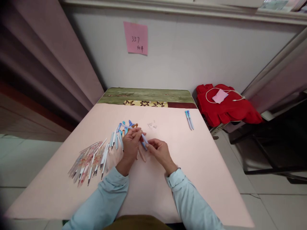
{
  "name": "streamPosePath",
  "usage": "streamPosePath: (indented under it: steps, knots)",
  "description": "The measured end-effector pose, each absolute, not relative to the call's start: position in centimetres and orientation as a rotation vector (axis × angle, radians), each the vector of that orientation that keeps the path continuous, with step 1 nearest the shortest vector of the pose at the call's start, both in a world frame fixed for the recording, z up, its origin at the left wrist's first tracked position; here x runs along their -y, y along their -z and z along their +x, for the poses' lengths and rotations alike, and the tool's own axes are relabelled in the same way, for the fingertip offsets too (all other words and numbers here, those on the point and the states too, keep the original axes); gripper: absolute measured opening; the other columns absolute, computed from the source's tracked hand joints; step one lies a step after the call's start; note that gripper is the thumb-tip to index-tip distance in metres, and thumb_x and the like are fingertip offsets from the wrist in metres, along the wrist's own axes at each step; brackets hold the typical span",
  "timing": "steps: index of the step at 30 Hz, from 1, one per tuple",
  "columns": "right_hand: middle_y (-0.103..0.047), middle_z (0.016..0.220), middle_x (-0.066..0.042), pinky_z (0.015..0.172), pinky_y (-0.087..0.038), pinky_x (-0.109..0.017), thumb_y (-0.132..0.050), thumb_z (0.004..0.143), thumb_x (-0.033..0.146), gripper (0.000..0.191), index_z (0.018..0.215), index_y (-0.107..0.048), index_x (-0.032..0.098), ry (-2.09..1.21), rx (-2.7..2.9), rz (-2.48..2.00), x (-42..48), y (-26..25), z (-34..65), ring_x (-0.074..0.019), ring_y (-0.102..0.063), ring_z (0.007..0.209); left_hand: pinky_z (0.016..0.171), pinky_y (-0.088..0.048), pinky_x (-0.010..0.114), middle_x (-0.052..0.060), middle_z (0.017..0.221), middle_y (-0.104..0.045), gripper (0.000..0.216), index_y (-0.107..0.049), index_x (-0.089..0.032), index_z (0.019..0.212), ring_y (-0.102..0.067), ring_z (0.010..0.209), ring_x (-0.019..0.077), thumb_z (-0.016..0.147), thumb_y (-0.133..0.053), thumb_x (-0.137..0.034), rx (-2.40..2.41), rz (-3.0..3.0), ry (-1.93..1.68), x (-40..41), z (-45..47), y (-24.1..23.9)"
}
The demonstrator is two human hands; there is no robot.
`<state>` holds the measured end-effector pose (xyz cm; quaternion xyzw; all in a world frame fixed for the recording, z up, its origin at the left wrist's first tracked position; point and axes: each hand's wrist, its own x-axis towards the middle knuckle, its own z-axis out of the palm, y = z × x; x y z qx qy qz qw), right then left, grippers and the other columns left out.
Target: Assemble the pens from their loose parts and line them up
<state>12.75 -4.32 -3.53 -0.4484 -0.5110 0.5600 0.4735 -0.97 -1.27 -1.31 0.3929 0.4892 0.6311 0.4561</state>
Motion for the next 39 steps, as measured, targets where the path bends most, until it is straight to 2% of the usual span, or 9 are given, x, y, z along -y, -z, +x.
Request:
streamPosePath:
  steps: [3, 6, 11, 16, 26, 30, 35, 39]
  knots:
    - [-0.067, 0.069, -0.001, 0.054, -0.044, -0.023, -0.072, 0.078, 0.046, 0.030, 0.089, -0.073, 0.018, -1.367, 1.236, -1.107, 4.34, 3.39, 12.68, -0.0128, -0.056, 0.058, 0.053, -0.047, 0.023, 0.003, 0.072, -0.071, 0.032, -0.061, -0.017, 0.104, -0.058, 0.051, 0.0110, 0.083, -0.065, -0.041, -1.185, 0.959, -1.587, 1.36, -0.94, 1.09]
    - [-0.066, 0.068, -0.001, 0.054, -0.043, -0.023, -0.072, 0.078, 0.044, 0.028, 0.088, -0.072, 0.018, -1.361, 1.236, -1.115, 4.33, 3.32, 12.70, -0.0125, -0.055, 0.057, 0.054, -0.048, 0.023, 0.004, 0.074, -0.071, 0.026, -0.062, -0.017, 0.094, -0.058, 0.052, 0.0106, 0.087, -0.060, -0.042, -1.160, 1.010, -1.604, 1.37, -0.96, 1.17]
    - [-0.065, 0.067, -0.001, 0.053, -0.041, -0.024, -0.072, 0.077, 0.045, 0.029, 0.085, -0.071, 0.018, -1.357, 1.233, -1.120, 4.28, 3.36, 12.72, -0.0131, -0.055, 0.058, 0.055, -0.047, 0.023, 0.004, 0.077, -0.072, 0.019, -0.061, -0.018, 0.095, -0.057, 0.053, 0.0103, 0.085, -0.064, -0.034, -1.159, 1.092, -1.572, 1.42, -1.02, 1.45]
    - [-0.064, 0.066, 0.000, 0.052, -0.040, -0.023, -0.072, 0.077, 0.043, 0.027, 0.085, -0.071, 0.017, -1.336, 1.225, -1.122, 4.41, 3.22, 12.70, -0.0116, -0.052, 0.055, 0.055, -0.047, 0.023, 0.003, 0.077, -0.072, 0.019, -0.061, -0.019, 0.095, -0.057, 0.054, 0.0105, 0.086, -0.063, -0.035, -1.173, 1.111, -1.549, 1.43, -1.03, 1.57]
    - [-0.067, 0.072, -0.001, 0.057, -0.048, -0.024, -0.075, 0.073, 0.042, 0.028, 0.085, -0.072, 0.018, -1.300, 1.140, -1.139, 4.39, 2.87, 12.78, -0.0125, -0.056, 0.059, 0.057, -0.050, 0.024, 0.000, 0.072, -0.067, 0.029, -0.060, -0.017, 0.101, -0.061, 0.056, 0.0111, 0.082, -0.066, -0.039, -1.101, 0.917, -1.533, 1.44, -0.75, 1.30]
    - [-0.068, 0.072, -0.001, 0.055, -0.046, -0.024, -0.076, 0.073, 0.043, 0.029, 0.086, -0.073, 0.018, -1.300, 1.145, -1.128, 4.33, 3.24, 12.74, -0.0123, -0.056, 0.058, 0.056, -0.049, 0.024, 0.001, 0.070, -0.067, 0.027, -0.063, -0.016, 0.090, -0.060, 0.055, 0.0109, 0.083, -0.065, -0.042, -1.092, 0.914, -1.528, 1.58, -0.55, 0.98]
    - [-0.069, 0.073, -0.003, 0.056, -0.047, -0.024, -0.076, 0.074, 0.045, 0.031, 0.088, -0.074, 0.017, -1.288, 1.208, -1.134, 4.41, 3.41, 12.55, -0.0137, -0.058, 0.061, 0.054, -0.047, 0.023, 0.002, 0.068, -0.069, 0.025, -0.064, -0.014, 0.078, -0.058, 0.052, 0.0103, 0.075, -0.073, -0.038, -1.111, 0.830, -1.514, 1.20, -0.72, 1.04]
    - [-0.066, 0.071, -0.003, 0.058, -0.048, -0.024, -0.062, 0.086, 0.050, 0.035, 0.090, -0.075, 0.017, -1.222, 1.146, -1.148, 4.41, 2.96, 12.58, -0.0127, -0.057, 0.059, 0.051, -0.045, 0.021, 0.001, 0.066, -0.068, 0.027, -0.063, -0.014, 0.076, -0.056, 0.051, 0.0090, 0.070, -0.076, -0.038, -1.068, 0.623, -1.594, 0.60, -1.31, 1.01]
